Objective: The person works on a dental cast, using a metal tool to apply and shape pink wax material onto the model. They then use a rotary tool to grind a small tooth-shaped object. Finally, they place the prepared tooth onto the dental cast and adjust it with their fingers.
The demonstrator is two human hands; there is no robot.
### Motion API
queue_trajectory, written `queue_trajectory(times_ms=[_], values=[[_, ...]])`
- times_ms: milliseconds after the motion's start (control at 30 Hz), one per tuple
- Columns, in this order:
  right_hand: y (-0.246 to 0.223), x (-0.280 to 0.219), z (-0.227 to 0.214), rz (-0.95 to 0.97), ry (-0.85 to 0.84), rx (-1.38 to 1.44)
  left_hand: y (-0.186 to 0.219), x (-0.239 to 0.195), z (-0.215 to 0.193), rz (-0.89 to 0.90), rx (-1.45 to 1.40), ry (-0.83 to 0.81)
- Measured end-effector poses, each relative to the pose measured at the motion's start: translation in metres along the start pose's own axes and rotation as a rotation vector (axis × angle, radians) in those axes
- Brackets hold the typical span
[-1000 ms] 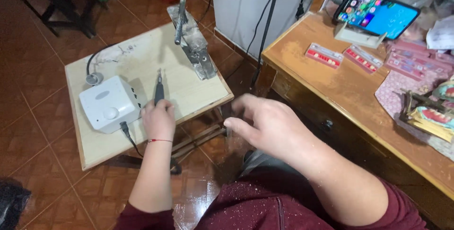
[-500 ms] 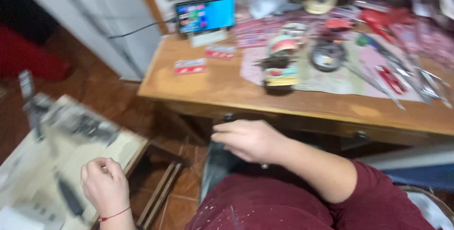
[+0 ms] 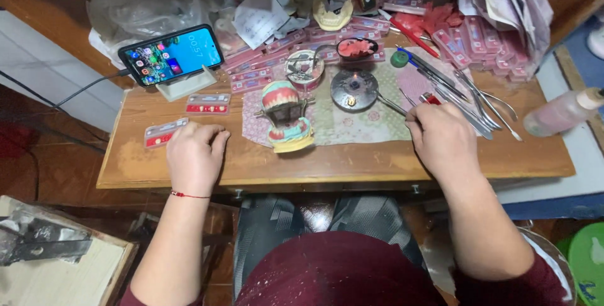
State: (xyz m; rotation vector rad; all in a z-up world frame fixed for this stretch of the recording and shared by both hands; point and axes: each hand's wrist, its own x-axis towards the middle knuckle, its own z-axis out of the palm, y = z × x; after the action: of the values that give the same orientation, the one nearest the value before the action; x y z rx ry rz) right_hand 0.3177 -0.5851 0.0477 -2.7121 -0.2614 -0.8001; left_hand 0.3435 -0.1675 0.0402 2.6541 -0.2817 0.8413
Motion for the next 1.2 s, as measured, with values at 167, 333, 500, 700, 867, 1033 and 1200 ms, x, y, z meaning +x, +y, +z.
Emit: queue_trajectory(times_ms=[167,333,500,700,867,1033,1200], values=[[0.003,0.006,-0.001,-0.042,-0.049,0.039,0.006,0.011,0.0,-0.03,0.063,-0.025],[-0.006,0.02,-0.013,0.023,-0.028,0.309,0.018,0.014,-0.005,-0.044,0.019,-0.001],[-0.018,0.018,0.018,0.31,-0.132,1.097,0.048,0.03,0.004,-0.119,-0.589,-0.026],[-0.025,0.03,0.042,0.569,0.126,1.407,0.048,0.066,0.036,-0.095,-1.025,-0.47],[-0.02,0.029,0.046,0.703,0.066,1.638,0.049,0.069,0.046,0.015,-0.853,-0.421],[-0.022,0.031,0.05,0.661,0.051,1.681,0.051,0.072,0.061,-0.043,-0.919,-0.259],[-0.015,0.023,0.063,0.656,0.105,1.717,0.058,0.073,0.071,-0.289,-1.124,-0.319]])
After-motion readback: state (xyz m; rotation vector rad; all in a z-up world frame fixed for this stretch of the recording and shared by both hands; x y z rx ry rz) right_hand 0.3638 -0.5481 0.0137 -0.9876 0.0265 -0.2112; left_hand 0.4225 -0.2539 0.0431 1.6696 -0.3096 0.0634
